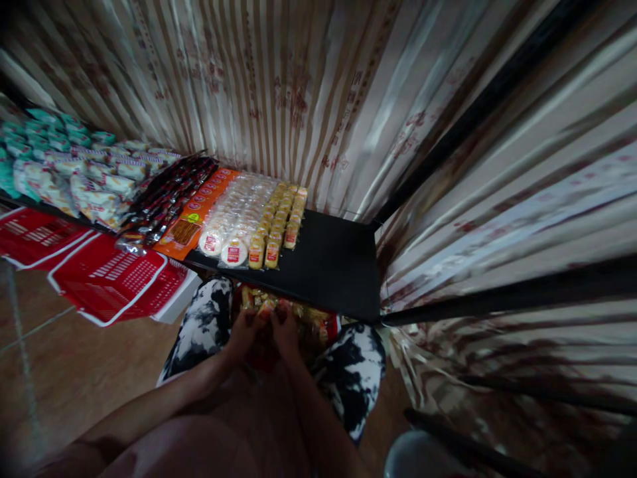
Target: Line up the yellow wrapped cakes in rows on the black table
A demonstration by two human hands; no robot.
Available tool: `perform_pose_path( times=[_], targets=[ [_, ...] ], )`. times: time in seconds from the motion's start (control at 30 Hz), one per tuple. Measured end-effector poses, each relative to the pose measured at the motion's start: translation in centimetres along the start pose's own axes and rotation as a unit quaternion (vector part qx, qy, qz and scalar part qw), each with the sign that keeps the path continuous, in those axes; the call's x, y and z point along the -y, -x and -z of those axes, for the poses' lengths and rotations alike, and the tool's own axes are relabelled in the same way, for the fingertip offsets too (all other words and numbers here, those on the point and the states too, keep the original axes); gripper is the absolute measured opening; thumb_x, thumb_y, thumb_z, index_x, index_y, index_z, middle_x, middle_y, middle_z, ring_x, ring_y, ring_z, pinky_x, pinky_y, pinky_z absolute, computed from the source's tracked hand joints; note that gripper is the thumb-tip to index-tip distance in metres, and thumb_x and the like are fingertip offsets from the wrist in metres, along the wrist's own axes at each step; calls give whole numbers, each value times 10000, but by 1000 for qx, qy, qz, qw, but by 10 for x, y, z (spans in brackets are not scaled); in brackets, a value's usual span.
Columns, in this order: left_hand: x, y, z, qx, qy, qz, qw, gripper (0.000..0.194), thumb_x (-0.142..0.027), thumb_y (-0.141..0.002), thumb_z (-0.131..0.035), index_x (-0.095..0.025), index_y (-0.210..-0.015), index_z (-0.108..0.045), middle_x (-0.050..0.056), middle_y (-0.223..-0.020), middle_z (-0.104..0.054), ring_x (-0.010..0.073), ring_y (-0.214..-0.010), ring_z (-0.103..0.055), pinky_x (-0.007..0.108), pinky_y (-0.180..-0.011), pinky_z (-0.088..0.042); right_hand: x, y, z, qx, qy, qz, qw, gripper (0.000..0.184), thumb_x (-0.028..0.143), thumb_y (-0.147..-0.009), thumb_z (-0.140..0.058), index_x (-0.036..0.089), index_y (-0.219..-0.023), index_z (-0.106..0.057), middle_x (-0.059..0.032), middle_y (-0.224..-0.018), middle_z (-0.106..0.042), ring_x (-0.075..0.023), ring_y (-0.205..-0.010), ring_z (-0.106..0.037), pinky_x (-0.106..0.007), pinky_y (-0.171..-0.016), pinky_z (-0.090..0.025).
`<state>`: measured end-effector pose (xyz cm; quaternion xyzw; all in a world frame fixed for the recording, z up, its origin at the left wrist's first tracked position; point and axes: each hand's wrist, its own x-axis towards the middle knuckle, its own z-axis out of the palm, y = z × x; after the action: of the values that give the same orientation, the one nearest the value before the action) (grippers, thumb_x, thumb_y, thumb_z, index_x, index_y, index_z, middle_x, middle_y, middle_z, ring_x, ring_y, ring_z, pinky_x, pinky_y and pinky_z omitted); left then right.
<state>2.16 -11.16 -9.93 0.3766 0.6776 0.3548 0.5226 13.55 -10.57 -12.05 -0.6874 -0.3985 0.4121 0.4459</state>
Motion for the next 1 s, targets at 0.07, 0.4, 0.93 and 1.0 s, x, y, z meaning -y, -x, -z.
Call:
perform_pose_path(
  times=[0.07,0.4,0.93,1.0],
  targets=[
    [-1,4,-1,3,-1,1,1000,102,-223,-758,-549,-169,-835,-510,23,-808,-615,137,-725,-593,250,-672,-490,3,4,3,28,-21,-14,999,338,361,-698,-576,183,-984,-606,-87,-961,-694,-234,-906,-656,-414,-855,-499],
    [-33,20,-2,53,-1,-87,995,46,-178,-762,-487,-203,-800,-492,12,-822,-637,145,-777,-617,260,-738,-481,48,21,23,22,-1,36,999,370,303,-686,-559,204,-1042,-588,-78,-971,-694,-224,-893,-666,-375,-813,-534],
    [-89,3,-38,13,-27,-187,982,353,-158,-808,-406,-147,-1144,-514,114,-1173,-534,158,-1001,-574,295,-927,-459,78,-57,37,-28,-25,122,992,432,333,-728,-559,177,-1129,-526,-78,-958,-647,-176,-811,-624,-298,-692,-538],
    [-91,-4,-47,24,-9,-209,978,334,-151,-813,-403,-162,-1123,-528,110,-1209,-518,155,-1039,-565,305,-963,-447,79,-72,37,-38,-1,130,991,432,336,-736,-547,177,-1136,-522,-75,-962,-645,-175,-826,-621,-303,-715,-533]
  ],
)
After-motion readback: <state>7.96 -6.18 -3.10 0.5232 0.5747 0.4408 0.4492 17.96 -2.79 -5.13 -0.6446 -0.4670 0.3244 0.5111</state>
